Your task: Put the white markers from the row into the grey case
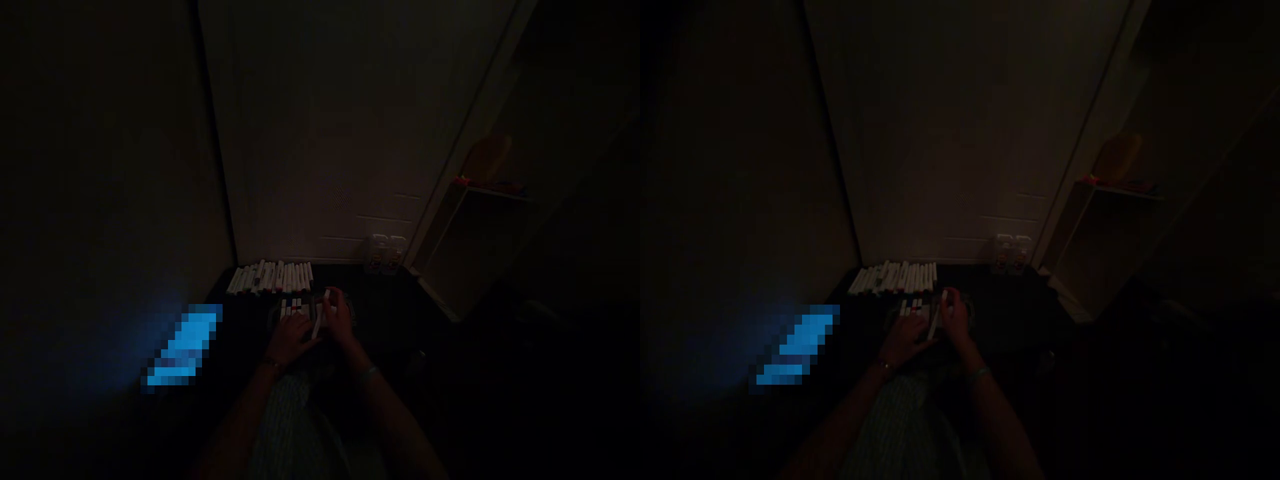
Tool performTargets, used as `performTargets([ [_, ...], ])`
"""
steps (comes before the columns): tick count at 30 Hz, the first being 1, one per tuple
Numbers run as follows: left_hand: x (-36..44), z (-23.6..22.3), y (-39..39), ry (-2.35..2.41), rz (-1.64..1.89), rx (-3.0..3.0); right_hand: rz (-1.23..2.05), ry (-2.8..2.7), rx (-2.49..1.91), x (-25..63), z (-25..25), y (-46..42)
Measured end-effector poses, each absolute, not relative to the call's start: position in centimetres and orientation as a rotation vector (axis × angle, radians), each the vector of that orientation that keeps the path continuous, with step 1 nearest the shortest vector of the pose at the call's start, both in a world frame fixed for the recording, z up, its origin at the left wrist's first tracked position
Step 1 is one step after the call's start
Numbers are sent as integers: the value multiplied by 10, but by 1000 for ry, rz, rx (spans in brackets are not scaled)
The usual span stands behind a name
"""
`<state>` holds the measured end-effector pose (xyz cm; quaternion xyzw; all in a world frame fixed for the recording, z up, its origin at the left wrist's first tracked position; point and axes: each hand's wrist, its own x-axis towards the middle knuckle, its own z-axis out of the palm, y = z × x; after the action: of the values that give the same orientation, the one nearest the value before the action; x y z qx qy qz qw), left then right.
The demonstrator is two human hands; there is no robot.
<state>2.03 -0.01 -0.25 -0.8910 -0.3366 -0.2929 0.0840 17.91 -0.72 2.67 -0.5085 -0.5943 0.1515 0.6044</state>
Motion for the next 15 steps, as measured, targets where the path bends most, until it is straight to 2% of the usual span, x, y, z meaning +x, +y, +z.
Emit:
performTargets([
  [7, 19, -2, 4, -1108, -900, -2565, 449, -1072, -1109, 182, 21, -10],
  [15, 22, 4, -1, -1116, -867, -2556, 184, -1069, -1276, 173, 16, -16],
])
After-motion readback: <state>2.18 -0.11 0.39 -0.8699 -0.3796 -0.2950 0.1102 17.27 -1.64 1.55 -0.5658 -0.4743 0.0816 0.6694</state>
